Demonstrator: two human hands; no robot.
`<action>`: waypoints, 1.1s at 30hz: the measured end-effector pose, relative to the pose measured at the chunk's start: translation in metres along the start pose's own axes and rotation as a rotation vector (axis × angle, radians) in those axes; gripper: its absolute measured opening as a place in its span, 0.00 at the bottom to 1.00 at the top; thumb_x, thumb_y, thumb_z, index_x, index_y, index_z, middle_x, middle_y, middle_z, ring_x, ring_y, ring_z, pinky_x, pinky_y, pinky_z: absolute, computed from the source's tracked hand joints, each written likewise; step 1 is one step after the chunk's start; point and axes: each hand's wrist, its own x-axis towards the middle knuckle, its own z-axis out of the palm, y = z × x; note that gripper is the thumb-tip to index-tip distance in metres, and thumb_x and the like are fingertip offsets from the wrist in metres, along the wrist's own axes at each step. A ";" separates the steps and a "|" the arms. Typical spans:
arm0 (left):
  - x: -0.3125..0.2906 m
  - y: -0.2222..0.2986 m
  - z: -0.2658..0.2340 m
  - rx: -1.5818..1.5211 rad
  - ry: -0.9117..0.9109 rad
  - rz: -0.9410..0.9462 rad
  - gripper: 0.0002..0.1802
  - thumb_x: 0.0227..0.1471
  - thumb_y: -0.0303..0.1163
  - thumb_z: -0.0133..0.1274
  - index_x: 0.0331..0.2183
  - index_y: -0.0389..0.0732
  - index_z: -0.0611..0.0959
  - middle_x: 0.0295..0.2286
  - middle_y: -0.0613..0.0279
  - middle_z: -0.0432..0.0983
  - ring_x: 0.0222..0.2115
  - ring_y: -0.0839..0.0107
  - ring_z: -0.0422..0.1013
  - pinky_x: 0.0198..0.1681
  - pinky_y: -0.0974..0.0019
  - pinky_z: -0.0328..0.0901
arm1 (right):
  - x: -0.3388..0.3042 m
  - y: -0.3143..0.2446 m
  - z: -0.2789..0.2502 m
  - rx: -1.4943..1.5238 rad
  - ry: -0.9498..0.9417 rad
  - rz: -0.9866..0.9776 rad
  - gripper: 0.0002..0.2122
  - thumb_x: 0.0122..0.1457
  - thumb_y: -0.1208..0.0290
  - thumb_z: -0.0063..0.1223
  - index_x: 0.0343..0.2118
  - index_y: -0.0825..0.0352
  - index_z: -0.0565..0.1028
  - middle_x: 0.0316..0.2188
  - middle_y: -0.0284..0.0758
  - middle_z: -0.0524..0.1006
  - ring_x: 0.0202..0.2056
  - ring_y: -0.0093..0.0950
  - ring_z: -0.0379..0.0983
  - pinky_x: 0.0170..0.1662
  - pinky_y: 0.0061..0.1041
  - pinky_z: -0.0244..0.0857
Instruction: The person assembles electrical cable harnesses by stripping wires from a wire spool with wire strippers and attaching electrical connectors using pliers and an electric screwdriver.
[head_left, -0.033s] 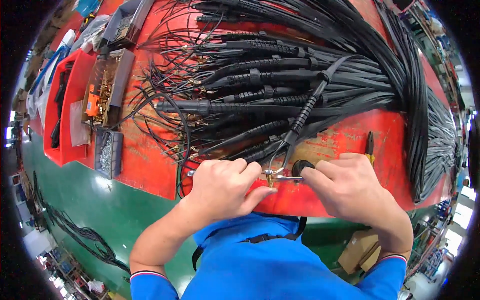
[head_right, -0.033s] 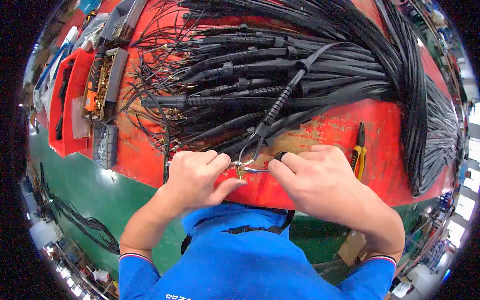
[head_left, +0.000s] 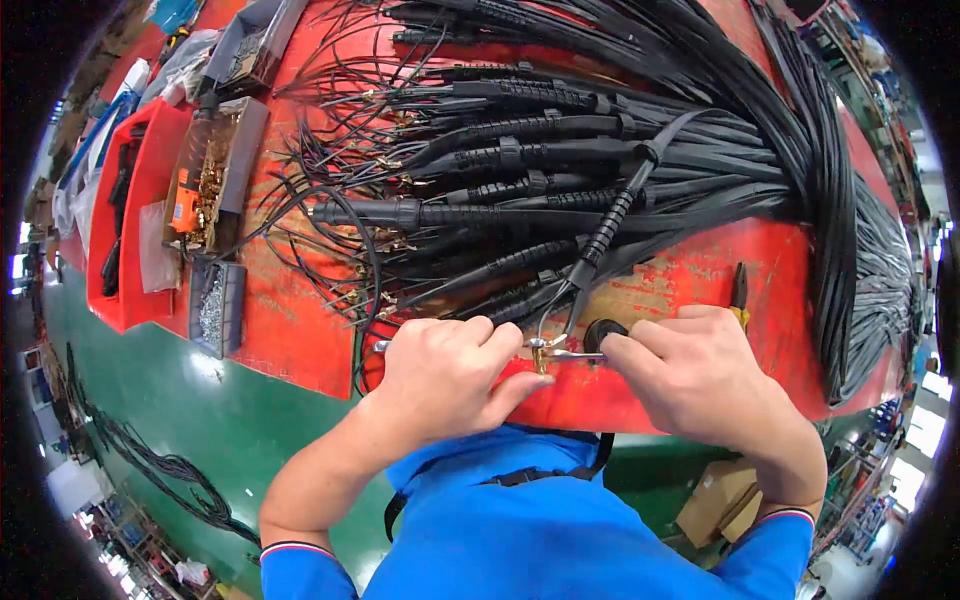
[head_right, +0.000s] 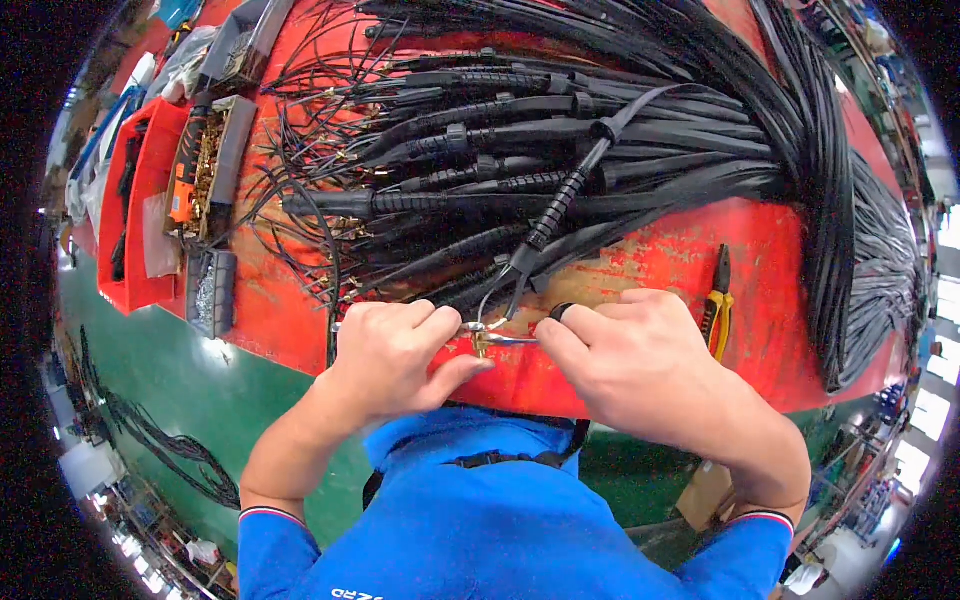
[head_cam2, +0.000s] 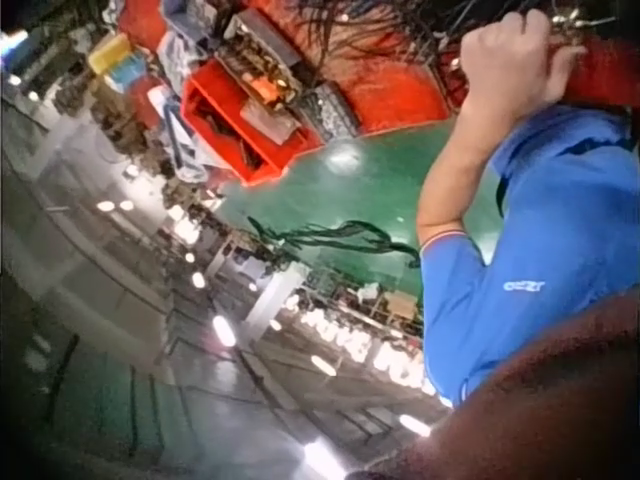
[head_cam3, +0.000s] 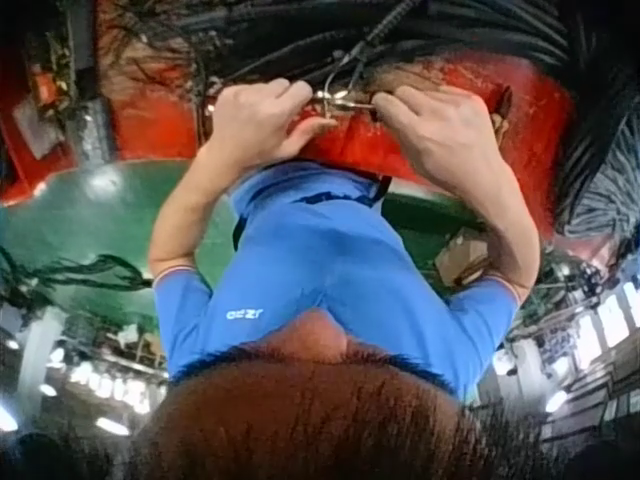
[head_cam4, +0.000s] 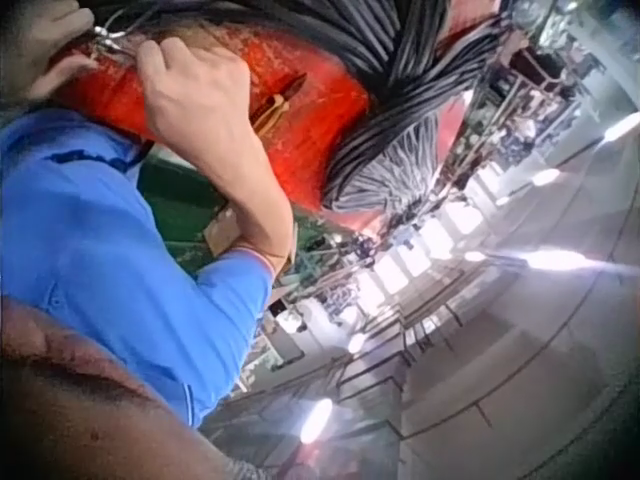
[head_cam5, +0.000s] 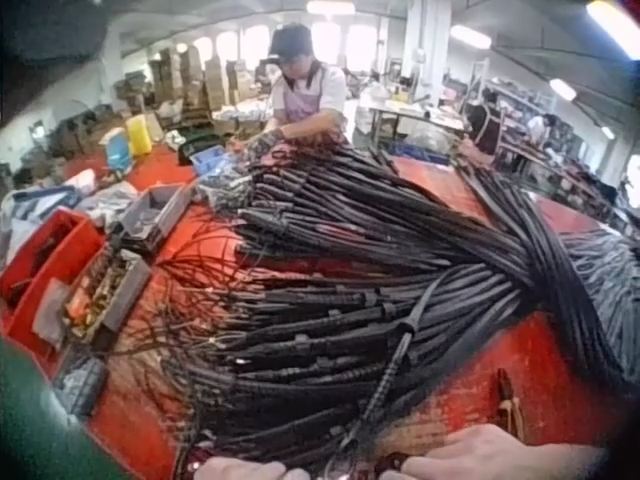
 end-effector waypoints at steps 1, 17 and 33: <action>0.000 0.000 0.000 -0.009 0.013 -0.010 0.23 0.51 0.54 0.63 0.25 0.44 0.78 0.18 0.63 0.71 0.18 0.62 0.73 0.19 0.59 0.64 | 0.001 0.000 -0.001 -0.018 -0.007 -0.021 0.11 0.48 0.68 0.57 0.35 0.64 0.76 0.22 0.27 0.72 0.23 0.27 0.77 0.25 0.30 0.66; -0.003 0.004 0.012 -0.054 0.069 -0.034 0.25 0.51 0.57 0.63 0.25 0.44 0.79 0.17 0.62 0.69 0.16 0.61 0.72 0.19 0.58 0.63 | 0.002 0.007 0.032 0.182 -0.210 0.077 0.12 0.54 0.74 0.58 0.42 0.66 0.78 0.24 0.34 0.76 0.25 0.37 0.77 0.26 0.36 0.68; -0.003 -0.001 0.012 -0.056 0.078 -0.039 0.23 0.47 0.55 0.66 0.28 0.44 0.82 0.17 0.63 0.69 0.15 0.62 0.71 0.18 0.59 0.62 | -0.033 0.030 0.070 0.383 0.041 0.086 0.12 0.56 0.70 0.61 0.44 0.61 0.77 0.26 0.34 0.77 0.24 0.38 0.77 0.24 0.39 0.69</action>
